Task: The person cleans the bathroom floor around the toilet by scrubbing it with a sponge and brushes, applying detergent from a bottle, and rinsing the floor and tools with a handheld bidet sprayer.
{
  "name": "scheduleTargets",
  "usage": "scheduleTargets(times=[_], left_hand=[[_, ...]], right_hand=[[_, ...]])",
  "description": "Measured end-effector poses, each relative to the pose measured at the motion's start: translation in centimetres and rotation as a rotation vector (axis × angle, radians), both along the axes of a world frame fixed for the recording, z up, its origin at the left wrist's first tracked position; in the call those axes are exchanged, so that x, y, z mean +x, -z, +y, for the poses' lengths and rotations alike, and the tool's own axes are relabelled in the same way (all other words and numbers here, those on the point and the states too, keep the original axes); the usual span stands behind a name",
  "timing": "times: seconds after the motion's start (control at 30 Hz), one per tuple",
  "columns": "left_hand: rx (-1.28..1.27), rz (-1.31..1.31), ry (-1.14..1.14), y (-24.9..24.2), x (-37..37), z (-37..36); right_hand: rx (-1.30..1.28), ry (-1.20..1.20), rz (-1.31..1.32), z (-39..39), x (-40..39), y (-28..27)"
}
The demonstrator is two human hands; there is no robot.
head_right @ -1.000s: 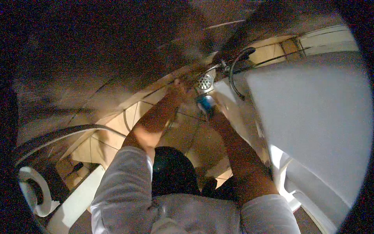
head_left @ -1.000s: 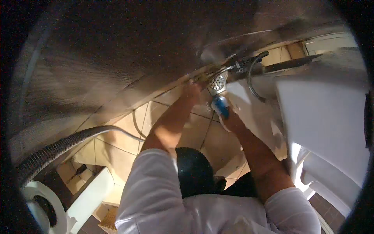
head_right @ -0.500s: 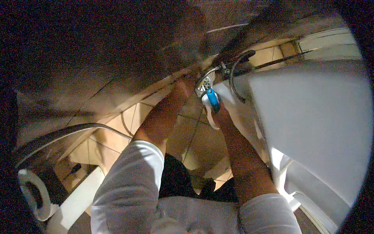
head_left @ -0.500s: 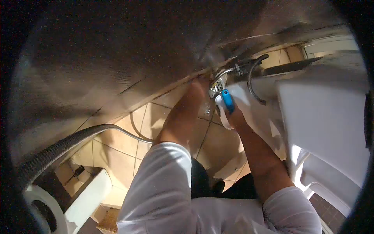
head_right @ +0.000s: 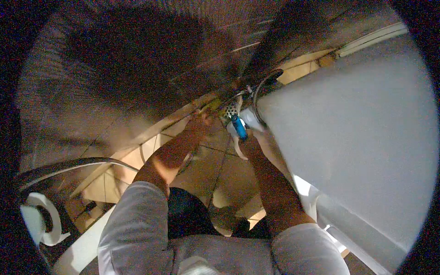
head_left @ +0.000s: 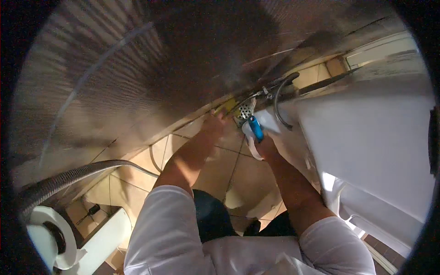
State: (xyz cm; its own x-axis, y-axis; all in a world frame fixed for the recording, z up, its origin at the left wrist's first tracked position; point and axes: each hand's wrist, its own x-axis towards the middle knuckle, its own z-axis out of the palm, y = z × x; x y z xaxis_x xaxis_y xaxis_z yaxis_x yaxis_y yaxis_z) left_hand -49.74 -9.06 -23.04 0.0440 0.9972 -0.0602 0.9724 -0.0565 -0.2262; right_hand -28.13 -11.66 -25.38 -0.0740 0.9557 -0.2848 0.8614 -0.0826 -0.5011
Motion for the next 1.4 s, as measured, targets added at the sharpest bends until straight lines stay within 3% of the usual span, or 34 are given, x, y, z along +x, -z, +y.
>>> scheduleTargets(times=[0.07, 0.1, 0.17, 0.2, 0.27, 0.33, 0.4, 0.47, 0.57, 0.6, 0.67, 0.73, 0.8, 0.87, 0.97, 1.07, 1.17, 1.4], left_hand=[[-0.44, -0.342, 0.107, 4.2, -1.7, 2.4], [-0.439, -0.34, 0.106, 3.8, -1.8, 2.4], [-0.41, -0.752, -0.244, 2.6, -2.0, 2.7], [-0.402, -0.752, -0.24, 2.5, -1.9, 3.0], [-0.434, -0.507, -0.155, 2.3, -1.5, 3.2], [-0.481, -0.516, -0.119, 1.1, -2.1, 2.6], [-0.536, -0.538, -0.095, 0.6, -3.4, 1.5], [-0.388, -0.347, 0.12, 0.6, -5.0, 0.4], [-0.512, -0.251, 0.081, -9.4, -5.5, -0.3], [-0.512, -0.251, 0.082, -10.3, -5.3, -1.0], [-0.345, -0.551, 0.069, -11.2, -4.9, -1.9], [-0.346, -0.798, 0.147, -9.3, -2.8, -1.1], [-0.47, -1.103, -0.098, -7.5, 0.4, 0.7], [-0.3, -0.848, -0.007, -0.7, 4.1, 2.7], [-0.322, -0.895, 0.008, 1.5, 5.4, 5.0], [-0.222, -0.921, -0.058, 6.7, 5.7, 5.7], [-0.277, -0.833, 0.134, 2.7, 5.5, 4.9], [0.028, -0.929, 0.299, 6.3, 5.8, 5.4]], right_hand=[[-0.093, 0.042, -0.036, 0.5, -1.0, -1.0], [-0.182, 0.08, -0.005, 0.6, -1.3, -2.8], [-0.27, 0.121, 0.025, 0.6, -1.5, -3.5], [-0.224, 0.113, 0.071, 0.6, -1.5, -3.5], [-0.169, 0.111, 0.12, 0.9, -1.4, -3.5], [-0.314, 0.174, 0.199, 0.7, -1.6, -4.4], [-0.242, 0.156, 0.186, 0.6, -1.3, -3.1], [-0.168, 0.137, 0.178, 0.4, -1.2, -2.7], [-0.138, 0.097, 0.127, 0.8, -1.2, -3.1], [-0.199, 0.112, 0.113, 0.8, -1.2, -3.1], [-0.263, 0.127, 0.1, 0.7, -1.1, -2.6], [-0.238, 0.086, 0.059, 0.9, -0.7, -1.6], [-0.228, 0.093, 0.041, 0.9, -0.7, -1.9], [-0.234, 0.112, 0.025, 1.1, -1.0, -2.6], [-0.24, 0.126, 0.006, 1.3, -1.4, -3.1], [-0.244, 0.136, -0.005, 1.4, -1.5, -3.4], [-0.278, 0.145, 0.043, 0.6, -1.4, -3.4], [-0.41, 0.126, 0.214, 1.8, -1.6, -6.1]])
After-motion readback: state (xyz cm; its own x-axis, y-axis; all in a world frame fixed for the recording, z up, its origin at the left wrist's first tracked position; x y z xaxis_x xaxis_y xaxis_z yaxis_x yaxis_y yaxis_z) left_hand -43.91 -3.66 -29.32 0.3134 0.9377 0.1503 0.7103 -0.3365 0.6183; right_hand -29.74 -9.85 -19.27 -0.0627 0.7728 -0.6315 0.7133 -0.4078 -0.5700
